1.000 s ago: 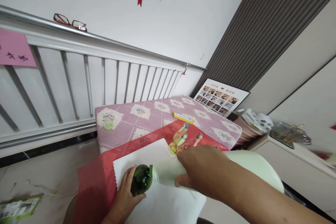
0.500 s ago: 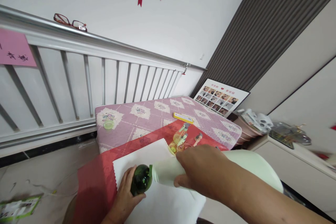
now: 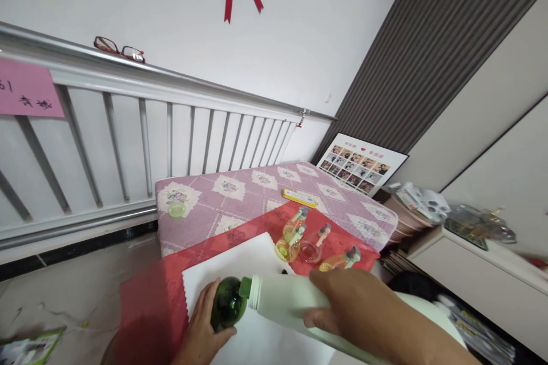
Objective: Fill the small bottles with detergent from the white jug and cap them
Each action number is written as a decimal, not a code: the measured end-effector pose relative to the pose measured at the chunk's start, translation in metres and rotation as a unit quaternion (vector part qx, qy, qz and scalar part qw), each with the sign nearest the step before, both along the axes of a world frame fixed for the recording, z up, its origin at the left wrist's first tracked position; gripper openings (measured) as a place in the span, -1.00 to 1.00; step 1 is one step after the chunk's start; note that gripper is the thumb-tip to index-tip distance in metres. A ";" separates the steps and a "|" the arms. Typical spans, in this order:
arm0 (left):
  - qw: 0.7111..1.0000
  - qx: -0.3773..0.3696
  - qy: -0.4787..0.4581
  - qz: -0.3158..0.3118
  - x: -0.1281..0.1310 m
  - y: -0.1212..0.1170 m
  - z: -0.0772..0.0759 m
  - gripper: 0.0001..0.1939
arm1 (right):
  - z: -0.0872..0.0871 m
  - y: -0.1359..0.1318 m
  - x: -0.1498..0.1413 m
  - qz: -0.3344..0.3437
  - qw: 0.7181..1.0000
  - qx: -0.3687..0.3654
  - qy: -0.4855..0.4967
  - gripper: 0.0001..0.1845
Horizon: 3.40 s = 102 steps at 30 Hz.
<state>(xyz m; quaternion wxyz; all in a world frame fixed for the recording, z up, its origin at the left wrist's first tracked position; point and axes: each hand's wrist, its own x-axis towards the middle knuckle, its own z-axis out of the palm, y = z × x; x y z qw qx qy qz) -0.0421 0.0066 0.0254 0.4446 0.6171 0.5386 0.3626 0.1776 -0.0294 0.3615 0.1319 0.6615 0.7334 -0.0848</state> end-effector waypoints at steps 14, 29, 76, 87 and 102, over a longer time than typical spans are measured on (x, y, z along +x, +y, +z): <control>0.992 0.108 0.009 0.056 0.014 0.004 -0.038 0.03 | -0.085 0.045 0.034 -0.154 0.878 0.239 0.386 -0.56; 0.990 0.107 0.050 0.070 0.014 0.007 -0.039 0.05 | -0.241 0.080 -0.020 -0.229 0.747 0.346 0.520 -0.55; 0.998 0.051 -0.012 0.035 0.006 -0.004 -0.003 0.01 | -0.162 0.015 -0.006 -0.342 0.478 0.251 0.769 -0.48; 1.000 0.016 -0.003 0.010 0.002 -0.006 0.014 0.05 | -0.165 0.030 -0.050 -0.235 0.648 0.338 0.641 -0.42; 1.000 0.019 0.008 -0.004 0.002 -0.008 0.016 0.01 | -0.181 0.032 -0.053 -0.136 0.759 0.332 0.543 -0.58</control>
